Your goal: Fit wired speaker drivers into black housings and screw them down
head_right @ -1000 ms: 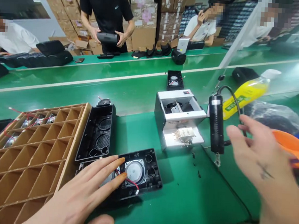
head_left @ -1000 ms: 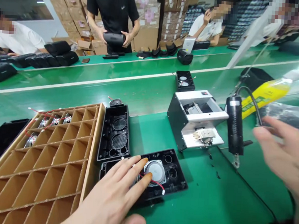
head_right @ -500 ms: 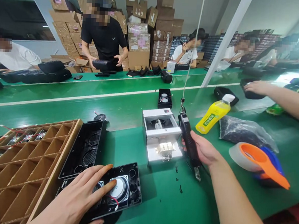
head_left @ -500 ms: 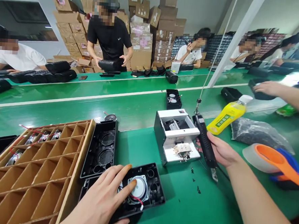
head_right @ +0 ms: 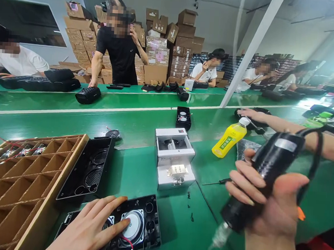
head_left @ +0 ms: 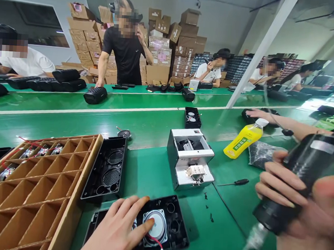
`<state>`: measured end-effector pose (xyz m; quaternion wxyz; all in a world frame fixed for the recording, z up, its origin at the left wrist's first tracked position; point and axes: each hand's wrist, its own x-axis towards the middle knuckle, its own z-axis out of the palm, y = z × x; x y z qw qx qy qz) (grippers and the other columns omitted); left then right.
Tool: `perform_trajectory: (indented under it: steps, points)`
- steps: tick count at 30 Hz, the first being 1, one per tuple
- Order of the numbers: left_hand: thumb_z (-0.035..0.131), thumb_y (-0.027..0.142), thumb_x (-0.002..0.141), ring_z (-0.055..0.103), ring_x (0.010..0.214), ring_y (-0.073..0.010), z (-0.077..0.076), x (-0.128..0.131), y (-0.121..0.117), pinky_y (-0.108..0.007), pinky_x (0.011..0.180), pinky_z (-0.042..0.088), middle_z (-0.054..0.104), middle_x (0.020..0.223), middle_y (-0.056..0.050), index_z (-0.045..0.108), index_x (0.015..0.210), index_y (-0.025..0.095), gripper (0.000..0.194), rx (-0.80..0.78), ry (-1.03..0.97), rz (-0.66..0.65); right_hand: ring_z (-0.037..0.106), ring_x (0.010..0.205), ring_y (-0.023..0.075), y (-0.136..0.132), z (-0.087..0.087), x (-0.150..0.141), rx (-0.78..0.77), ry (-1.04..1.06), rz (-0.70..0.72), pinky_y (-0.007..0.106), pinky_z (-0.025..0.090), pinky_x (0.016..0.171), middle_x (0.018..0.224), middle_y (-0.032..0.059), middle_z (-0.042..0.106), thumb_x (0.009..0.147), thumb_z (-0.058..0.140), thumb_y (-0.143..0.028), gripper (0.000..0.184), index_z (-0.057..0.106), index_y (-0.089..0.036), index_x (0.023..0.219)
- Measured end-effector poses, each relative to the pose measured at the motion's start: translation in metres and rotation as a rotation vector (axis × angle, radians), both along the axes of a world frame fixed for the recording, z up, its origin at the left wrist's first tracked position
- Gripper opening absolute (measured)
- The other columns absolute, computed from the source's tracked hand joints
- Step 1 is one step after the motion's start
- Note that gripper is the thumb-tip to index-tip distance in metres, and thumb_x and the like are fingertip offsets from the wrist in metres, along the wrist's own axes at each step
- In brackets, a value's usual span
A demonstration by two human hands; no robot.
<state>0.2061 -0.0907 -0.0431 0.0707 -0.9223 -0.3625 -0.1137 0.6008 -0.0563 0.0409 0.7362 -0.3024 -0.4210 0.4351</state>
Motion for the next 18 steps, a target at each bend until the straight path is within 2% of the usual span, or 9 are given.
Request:
perform_trajectory:
  steps: [1,2,5,7,10,14,18]
  points:
    - [0.069,0.008,0.080,0.055,0.137,-0.0364,-0.003,0.001,-0.002,-0.050,0.107,0.051,0.053,0.157,-0.013,0.060,0.143,0.036,0.070,0.007,0.003,0.016,0.005,0.037,0.0037,0.004,0.012,-0.010,-0.037,-0.052,-0.007,0.028,0.006,0.024,0.056,-0.0070,0.027,0.070,0.086,-0.074,0.062,0.074,-0.023,0.102]
    - [0.069,0.007,0.079,0.053,0.139,-0.0375,-0.005,0.000,-0.004,-0.052,0.108,0.050,0.051,0.160,-0.013,0.059,0.144,0.038,0.073,0.017,0.010,0.033,0.009,0.037,0.0051,0.008,0.024,-0.021,-0.047,-0.083,-0.015,0.028,0.009,0.027,0.056,-0.0068,0.027,0.065,0.085,-0.081,0.068,0.074,-0.025,0.102]
    - [0.078,0.015,0.077,0.051,0.140,-0.0396,-0.009,-0.002,-0.008,-0.054,0.109,0.048,0.046,0.164,-0.012,0.056,0.148,0.041,0.079,0.025,0.019,0.052,0.035,0.040,0.0131,0.021,0.047,-0.053,0.041,-0.160,-0.030,0.030,0.029,0.037,0.061,-0.0015,0.044,0.077,0.067,-0.087,0.072,0.071,-0.029,0.118]
    - [0.089,0.026,0.070,0.052,0.138,-0.0411,-0.008,-0.004,-0.009,-0.056,0.109,0.048,0.045,0.165,-0.013,0.057,0.147,0.042,0.085,-0.010,0.002,0.050,0.042,0.044,0.0155,0.029,0.051,-0.071,0.138,-0.188,-0.038,0.031,0.037,0.041,0.064,-0.0001,0.051,0.084,0.061,-0.083,0.065,0.069,-0.029,0.118]
    - [0.093,0.027,0.060,0.053,0.137,-0.0431,-0.005,-0.002,-0.010,-0.060,0.107,0.049,0.044,0.164,-0.014,0.059,0.145,0.042,0.094,-0.072,-0.032,0.072,0.047,0.045,0.0160,0.039,0.043,-0.093,0.228,-0.198,-0.098,0.030,0.039,0.041,0.065,-0.0009,0.055,0.085,0.062,-0.085,0.064,0.068,-0.027,0.112]
    - [0.090,0.022,0.058,0.052,0.137,-0.0445,-0.003,0.002,-0.011,-0.062,0.108,0.048,0.045,0.163,-0.015,0.060,0.144,0.040,0.093,-0.098,-0.043,0.101,0.051,0.048,0.0159,0.049,0.025,-0.106,0.254,-0.260,-0.149,0.028,0.041,0.041,0.067,-0.0001,0.060,0.086,0.058,-0.088,0.071,0.068,-0.024,0.114]
    - [0.091,0.023,0.060,0.053,0.139,-0.0449,0.000,0.003,-0.012,-0.063,0.108,0.048,0.045,0.164,-0.016,0.061,0.144,0.040,0.091,-0.111,-0.045,0.107,0.048,0.045,0.0142,0.055,0.013,-0.106,0.258,-0.259,-0.165,0.027,0.039,0.040,0.065,-0.0017,0.057,0.085,0.056,-0.090,0.072,0.066,-0.022,0.109]
